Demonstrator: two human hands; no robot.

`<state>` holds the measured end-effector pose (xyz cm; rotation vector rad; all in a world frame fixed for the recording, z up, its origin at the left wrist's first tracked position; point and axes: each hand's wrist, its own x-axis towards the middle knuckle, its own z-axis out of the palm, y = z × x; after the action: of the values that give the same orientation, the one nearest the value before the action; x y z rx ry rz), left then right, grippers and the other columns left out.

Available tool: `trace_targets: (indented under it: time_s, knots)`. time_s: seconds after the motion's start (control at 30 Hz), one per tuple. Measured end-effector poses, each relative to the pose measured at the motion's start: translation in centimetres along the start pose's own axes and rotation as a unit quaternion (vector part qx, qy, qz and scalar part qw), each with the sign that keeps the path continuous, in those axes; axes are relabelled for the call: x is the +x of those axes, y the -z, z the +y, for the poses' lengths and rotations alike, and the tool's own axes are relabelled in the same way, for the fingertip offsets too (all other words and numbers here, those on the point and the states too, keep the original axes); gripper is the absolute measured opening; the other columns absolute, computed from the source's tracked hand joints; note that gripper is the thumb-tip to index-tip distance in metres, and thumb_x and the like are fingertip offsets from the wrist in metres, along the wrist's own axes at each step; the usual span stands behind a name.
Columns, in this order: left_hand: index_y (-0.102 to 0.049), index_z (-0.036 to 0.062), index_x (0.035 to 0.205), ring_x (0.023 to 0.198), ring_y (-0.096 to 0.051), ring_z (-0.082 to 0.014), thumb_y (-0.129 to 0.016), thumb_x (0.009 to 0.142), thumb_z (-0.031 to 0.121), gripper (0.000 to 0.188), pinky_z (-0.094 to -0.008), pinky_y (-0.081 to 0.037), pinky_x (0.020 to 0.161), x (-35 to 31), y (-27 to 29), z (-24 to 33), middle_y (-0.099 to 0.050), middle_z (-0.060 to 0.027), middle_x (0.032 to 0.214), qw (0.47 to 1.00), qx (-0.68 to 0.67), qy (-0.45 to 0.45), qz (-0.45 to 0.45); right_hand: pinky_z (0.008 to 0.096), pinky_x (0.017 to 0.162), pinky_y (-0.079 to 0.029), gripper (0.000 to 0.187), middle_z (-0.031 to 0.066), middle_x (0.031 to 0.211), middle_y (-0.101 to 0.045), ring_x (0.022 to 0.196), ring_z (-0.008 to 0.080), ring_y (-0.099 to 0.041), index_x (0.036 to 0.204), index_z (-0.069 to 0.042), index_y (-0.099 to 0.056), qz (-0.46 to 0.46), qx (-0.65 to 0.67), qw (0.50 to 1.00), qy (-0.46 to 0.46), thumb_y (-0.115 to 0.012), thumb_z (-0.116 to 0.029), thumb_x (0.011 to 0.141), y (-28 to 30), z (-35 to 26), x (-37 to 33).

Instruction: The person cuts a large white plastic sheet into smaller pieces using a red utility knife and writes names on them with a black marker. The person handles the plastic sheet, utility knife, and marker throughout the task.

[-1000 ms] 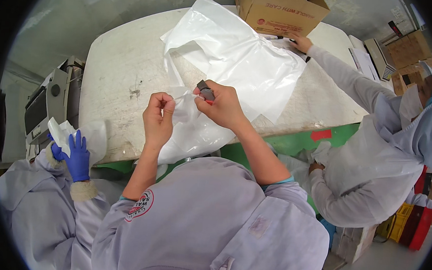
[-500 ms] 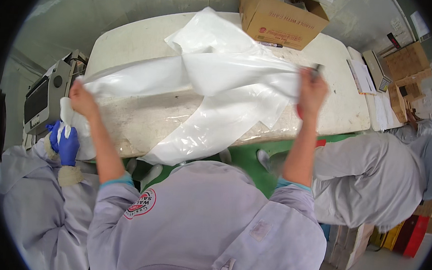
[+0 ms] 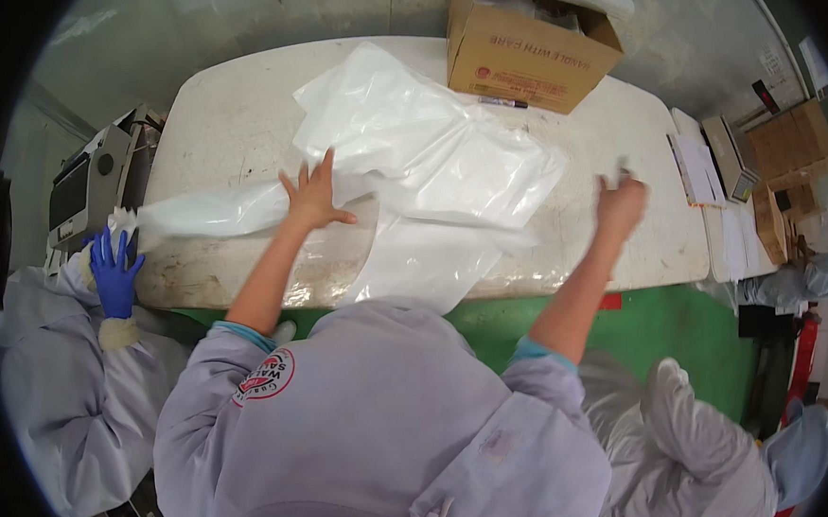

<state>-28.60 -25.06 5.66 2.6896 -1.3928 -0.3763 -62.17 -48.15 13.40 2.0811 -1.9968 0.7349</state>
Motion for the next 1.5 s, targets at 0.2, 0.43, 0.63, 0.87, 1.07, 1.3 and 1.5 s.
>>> trace_targets:
  time_s: [0.2,0.43,0.63,0.87,1.07,1.3,1.5]
  knots:
    - [-0.024,0.0036,0.128,0.094,-0.051,-0.0316,-0.067,0.063,0.007,0.078,-0.0410,-0.038,0.086,2.8,-11.1,-4.1,-0.051,-0.0192,0.102,0.958,-0.203,0.053,0.196,0.0321,0.080,-0.044,0.057,0.0164,0.105,-0.052,0.094,0.0290,-0.053,0.103,0.001,-0.052,-0.278,0.446,0.783,0.332,-0.075,-0.019,0.056,-6.9,-16.3,-12.1]
    - [-0.044,0.0073,0.117,0.078,-0.056,-0.0239,-0.074,0.056,0.015,0.068,-0.0317,-0.045,0.068,-1.5,0.3,-0.2,-0.058,-0.0161,0.094,0.930,-0.295,-0.044,0.215,0.0389,0.069,-0.044,0.031,0.0189,0.079,-0.059,0.074,0.0314,-0.058,0.092,0.001,-0.059,-0.396,0.322,0.762,0.399,-0.061,-0.021,0.070,-7.6,-18.6,-12.2]
    - [-0.062,0.0011,0.091,0.081,-0.060,-0.0287,-0.063,0.071,0.031,0.036,-0.0338,-0.045,0.072,-6.9,9.9,-20.7,-0.061,-0.0181,0.086,0.917,-0.030,0.208,0.340,0.0330,0.045,-0.039,0.032,0.0106,0.055,-0.054,0.047,0.0190,-0.049,0.065,0.002,-0.055,-0.144,0.280,0.948,0.048,-0.064,-0.029,0.069,-3.5,-3.8,5.1]
    - [-0.050,0.0078,0.113,0.114,-0.039,-0.0304,-0.062,0.064,0.052,0.067,-0.0467,-0.027,0.093,-2.2,12.9,-14.7,-0.047,-0.0164,0.118,0.886,0.051,0.111,0.447,0.0367,0.055,-0.046,0.033,0.0158,0.059,-0.058,0.052,0.0287,-0.058,0.071,0.001,-0.059,-0.098,0.066,0.992,-0.038,-0.065,-0.030,0.064,0.1,8.5,6.6]
    - [-0.051,0.0018,0.107,0.090,-0.054,-0.0340,-0.062,0.068,0.033,0.051,-0.0468,-0.032,0.088,6.5,2.3,3.3,-0.058,-0.0190,0.094,0.996,-0.061,0.023,0.057,0.0373,0.071,-0.046,0.052,0.0197,0.090,-0.059,0.081,0.0318,-0.058,0.094,-0.002,-0.059,-0.050,0.045,0.997,-0.028,-0.075,-0.032,0.056,3.9,2.4,3.4]
    - [-0.058,0.0022,0.096,0.079,-0.056,-0.0361,-0.054,0.074,0.012,0.025,-0.0383,-0.044,0.073,2.5,7.6,9.2,-0.059,-0.0213,0.082,0.963,-0.129,-0.217,0.090,0.0413,0.071,-0.044,0.044,0.0215,0.087,-0.058,0.079,0.0365,-0.056,0.099,0.002,-0.054,-0.301,0.101,0.908,0.273,-0.067,-0.021,0.064,-5.3,-12.6,-2.4]
    - [-0.060,0.0007,0.084,0.071,-0.059,-0.0330,-0.040,0.084,0.027,0.033,-0.0404,-0.048,0.059,4.1,16.1,-29.6,-0.059,-0.0166,0.082,0.904,0.287,0.219,0.228,0.0399,0.072,-0.045,0.046,0.0206,0.090,-0.059,0.084,0.0337,-0.057,0.099,0.002,-0.057,0.037,0.069,0.996,0.044,-0.069,-0.020,0.061,-5.7,13.5,10.2]
